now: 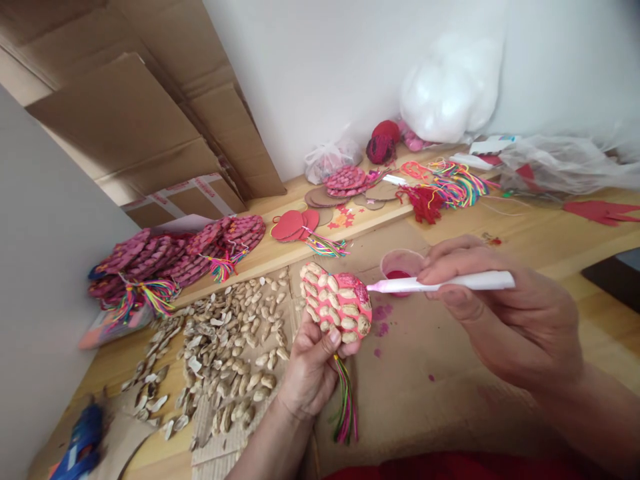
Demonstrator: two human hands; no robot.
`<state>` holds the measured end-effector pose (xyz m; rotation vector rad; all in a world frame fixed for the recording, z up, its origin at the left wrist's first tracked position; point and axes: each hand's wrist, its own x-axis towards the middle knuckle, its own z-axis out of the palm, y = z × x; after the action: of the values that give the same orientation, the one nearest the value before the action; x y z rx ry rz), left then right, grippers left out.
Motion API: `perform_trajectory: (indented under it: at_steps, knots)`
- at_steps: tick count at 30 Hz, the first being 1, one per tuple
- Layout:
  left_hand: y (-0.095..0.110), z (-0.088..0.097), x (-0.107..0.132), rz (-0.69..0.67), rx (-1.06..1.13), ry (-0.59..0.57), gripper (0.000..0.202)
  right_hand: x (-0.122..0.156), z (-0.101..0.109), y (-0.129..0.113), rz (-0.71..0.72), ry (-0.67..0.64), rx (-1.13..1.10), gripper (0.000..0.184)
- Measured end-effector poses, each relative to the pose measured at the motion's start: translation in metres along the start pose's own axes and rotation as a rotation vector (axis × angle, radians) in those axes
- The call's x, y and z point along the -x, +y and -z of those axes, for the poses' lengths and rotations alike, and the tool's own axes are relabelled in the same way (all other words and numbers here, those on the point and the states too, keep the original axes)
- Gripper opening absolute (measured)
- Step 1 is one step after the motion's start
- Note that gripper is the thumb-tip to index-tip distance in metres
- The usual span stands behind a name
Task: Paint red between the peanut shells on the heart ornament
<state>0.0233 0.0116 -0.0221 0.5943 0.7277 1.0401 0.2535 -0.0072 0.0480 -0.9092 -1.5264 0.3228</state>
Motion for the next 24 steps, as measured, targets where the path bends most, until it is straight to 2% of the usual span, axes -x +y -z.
perform_trajectory:
  at_steps: [10,15,18,24]
  knots:
    - [0.0008,0.0020,0.0010,0.044,0.011,-0.023,0.037,-0.0010,-0.0015,0.0007,-0.083,0.041,-0.086,0.020]
    - [0.0005,0.0030,0.0007,0.066,0.023,-0.060,0.040,0.0013,-0.0015,0.0010,-0.153,0.064,-0.156,0.018]
    - [0.0001,0.0033,0.0004,0.069,0.031,-0.062,0.040,0.0013,-0.0013,0.0009,-0.133,0.043,-0.136,0.019]
    - [-0.0004,0.0040,0.0005,0.064,0.047,-0.064,0.053,0.0011,-0.0013,-0.0001,-0.104,0.056,-0.162,0.021]
